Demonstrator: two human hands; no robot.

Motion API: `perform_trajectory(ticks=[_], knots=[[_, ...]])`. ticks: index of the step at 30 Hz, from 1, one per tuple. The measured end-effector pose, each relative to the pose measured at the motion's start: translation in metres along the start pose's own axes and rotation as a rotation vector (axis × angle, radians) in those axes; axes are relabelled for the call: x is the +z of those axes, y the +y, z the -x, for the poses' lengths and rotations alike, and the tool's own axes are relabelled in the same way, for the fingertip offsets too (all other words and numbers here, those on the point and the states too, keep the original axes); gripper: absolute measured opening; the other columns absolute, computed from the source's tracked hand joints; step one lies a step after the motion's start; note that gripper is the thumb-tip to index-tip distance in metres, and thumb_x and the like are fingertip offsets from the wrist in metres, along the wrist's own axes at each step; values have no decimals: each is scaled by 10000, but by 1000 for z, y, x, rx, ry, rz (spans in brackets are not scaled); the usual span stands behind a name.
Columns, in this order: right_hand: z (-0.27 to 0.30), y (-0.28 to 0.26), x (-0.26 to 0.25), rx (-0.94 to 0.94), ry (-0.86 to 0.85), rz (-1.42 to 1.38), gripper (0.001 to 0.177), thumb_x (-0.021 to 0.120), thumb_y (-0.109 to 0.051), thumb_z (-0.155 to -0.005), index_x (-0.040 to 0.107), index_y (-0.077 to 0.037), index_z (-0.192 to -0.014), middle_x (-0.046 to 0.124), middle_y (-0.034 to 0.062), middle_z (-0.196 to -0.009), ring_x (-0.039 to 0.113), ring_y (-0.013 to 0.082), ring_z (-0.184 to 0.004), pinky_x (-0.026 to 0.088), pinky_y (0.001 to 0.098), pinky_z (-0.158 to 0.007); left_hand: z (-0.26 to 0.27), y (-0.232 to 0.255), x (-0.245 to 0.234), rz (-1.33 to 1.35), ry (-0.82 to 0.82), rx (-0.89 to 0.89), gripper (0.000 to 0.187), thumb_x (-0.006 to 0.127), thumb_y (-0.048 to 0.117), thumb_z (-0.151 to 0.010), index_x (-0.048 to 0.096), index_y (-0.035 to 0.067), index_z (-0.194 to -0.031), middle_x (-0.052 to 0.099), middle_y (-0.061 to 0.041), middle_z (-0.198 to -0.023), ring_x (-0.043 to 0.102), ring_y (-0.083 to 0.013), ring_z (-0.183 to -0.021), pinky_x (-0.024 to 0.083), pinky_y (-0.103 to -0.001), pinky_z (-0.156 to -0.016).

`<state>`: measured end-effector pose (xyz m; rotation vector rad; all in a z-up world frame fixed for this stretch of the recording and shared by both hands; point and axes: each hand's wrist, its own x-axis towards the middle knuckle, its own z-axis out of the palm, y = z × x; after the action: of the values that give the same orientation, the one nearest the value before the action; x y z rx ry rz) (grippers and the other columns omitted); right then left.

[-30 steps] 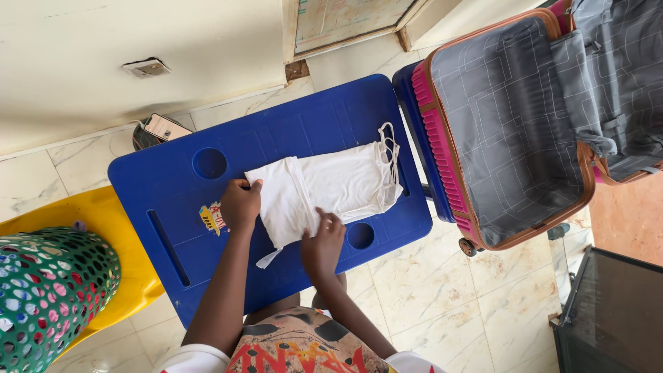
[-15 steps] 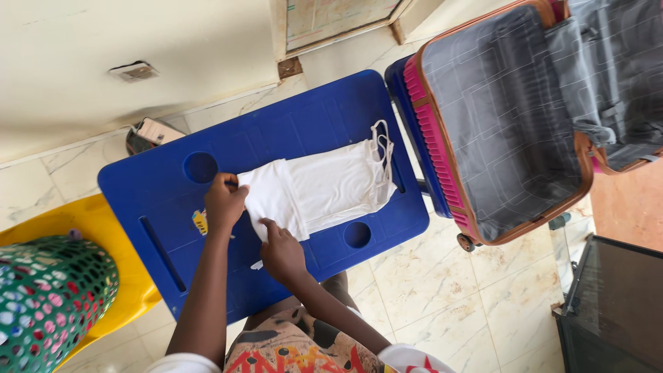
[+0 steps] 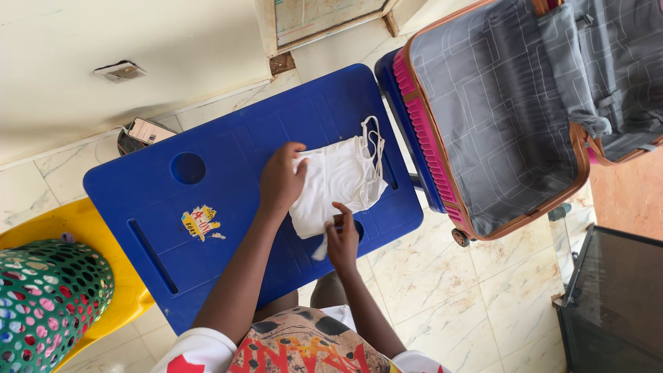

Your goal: The person picks up a white top and denim shorts from a laundry basket and folds them by hand on a blue table before placing them into an open suitcase.

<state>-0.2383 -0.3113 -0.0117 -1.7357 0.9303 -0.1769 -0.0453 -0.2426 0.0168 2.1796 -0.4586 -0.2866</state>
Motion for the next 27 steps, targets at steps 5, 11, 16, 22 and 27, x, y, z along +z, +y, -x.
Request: perform_trajectory(ticks=[5, 11, 16, 22, 27], knots=[[-16, -4, -5, 64, 5, 83, 471, 740, -264, -922, 598, -59, -1322, 670, 49, -843, 640, 136, -745, 524, 300, -695, 9, -26, 8, -149, 96, -347, 539, 813, 253, -866, 552, 66, -1300, 618, -171, -1201, 636, -358, -1097, 517, -449, -888], [-28, -3, 7, -22, 43, 386, 434, 842, -333, -789, 692, -49, -1081, 671, 130, -846, 646, 243, -752, 515, 369, -676, 0, -27, 8, -365, 97, 213, 553, 846, 321, -809, 635, 94, -1267, 631, -119, -1200, 583, -327, -1112, 496, -460, -874], [-27, -5, 8, -289, 105, 263, 272, 736, -262, -929, 631, -35, -1035, 690, 158, -915, 652, 290, -771, 510, 389, -675, -29, -27, 24, -448, -172, 367, 327, 826, 353, -832, 703, 124, -1030, 662, -51, -1005, 596, -274, -1033, 467, -441, -876], [-25, -27, -2, -37, 96, 219, 292, 655, -265, -1000, 589, -51, -1187, 706, 180, -815, 656, 285, -620, 481, 380, -586, -45, -33, 27, -330, -161, 424, 159, 699, 249, -982, 627, 109, -956, 680, -36, -878, 613, -270, -873, 444, -434, -817], [-28, -13, -7, 29, 164, 160, 296, 649, -254, -993, 579, -73, -1216, 720, 166, -850, 690, 299, -663, 514, 406, -606, -48, -41, 43, -264, -134, 500, 138, 632, 222, -1046, 575, 100, -1018, 713, -43, -912, 617, -279, -804, 430, -437, -771]])
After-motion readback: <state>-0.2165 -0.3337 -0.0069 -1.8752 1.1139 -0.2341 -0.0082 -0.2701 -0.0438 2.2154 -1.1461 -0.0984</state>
